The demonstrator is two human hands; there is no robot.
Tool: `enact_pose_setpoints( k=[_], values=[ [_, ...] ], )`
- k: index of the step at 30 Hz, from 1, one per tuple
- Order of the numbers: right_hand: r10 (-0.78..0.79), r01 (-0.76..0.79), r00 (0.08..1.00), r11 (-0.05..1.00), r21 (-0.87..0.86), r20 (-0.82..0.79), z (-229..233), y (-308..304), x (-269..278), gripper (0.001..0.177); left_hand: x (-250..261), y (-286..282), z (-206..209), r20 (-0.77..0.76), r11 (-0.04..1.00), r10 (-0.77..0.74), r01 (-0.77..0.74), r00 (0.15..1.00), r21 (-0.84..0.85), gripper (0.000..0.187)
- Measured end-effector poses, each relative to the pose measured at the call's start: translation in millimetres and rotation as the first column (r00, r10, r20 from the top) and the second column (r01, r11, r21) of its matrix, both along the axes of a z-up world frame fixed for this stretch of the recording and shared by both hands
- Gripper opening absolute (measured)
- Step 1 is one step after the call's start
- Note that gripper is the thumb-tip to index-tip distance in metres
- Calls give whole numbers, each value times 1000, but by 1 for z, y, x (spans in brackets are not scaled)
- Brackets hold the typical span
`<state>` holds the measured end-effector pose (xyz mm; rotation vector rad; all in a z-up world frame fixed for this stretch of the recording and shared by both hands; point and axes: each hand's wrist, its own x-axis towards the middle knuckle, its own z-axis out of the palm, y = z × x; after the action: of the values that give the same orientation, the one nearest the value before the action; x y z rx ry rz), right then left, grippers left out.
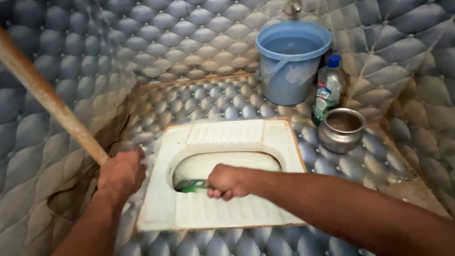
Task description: The person scrubs a squat toilet using a green toilet brush. They apply liquid cleaning agent from a bottle into the bowl and continue scrubbing the interior surfaces and rim. A blue bucket and metal cup are visible nearby but not used during the clip.
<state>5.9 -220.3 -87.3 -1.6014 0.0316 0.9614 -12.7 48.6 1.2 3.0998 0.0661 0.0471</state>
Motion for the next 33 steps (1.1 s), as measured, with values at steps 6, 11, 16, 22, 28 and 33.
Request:
enact_pose_setpoints(
  k=[6, 11, 16, 22, 28, 33],
  values=[
    [-56, 56, 998, 991, 119, -2, 16, -20, 43, 13, -1, -10, -1, 30, 995, -91, 92, 995, -36, 36],
    [-5, 7, 999, 999, -40, 52, 22, -68, 30, 16, -8, -21, 11, -27, 998, -14, 13, 1000, -66, 35],
    [522, -162, 779, 702, -693, 347, 39, -114, -10, 38, -8, -18, 8, -27, 999, -29, 28, 999, -30, 35],
    [882, 19, 413, 239, -971, 225, 70, -160, -56, 65, -3, -7, -1, 18, 997, -76, 76, 997, -13, 35],
    [961, 156, 244, 93, -983, 129, 81, -161, -66, 53, -7, -6, 5, 8, 997, -78, 78, 997, -19, 35],
    [964, 46, 237, 115, -992, 122, 91, -190, -72, 50, -11, -8, 7, 31, 994, -98, 99, 995, -37, 34]
  ],
)
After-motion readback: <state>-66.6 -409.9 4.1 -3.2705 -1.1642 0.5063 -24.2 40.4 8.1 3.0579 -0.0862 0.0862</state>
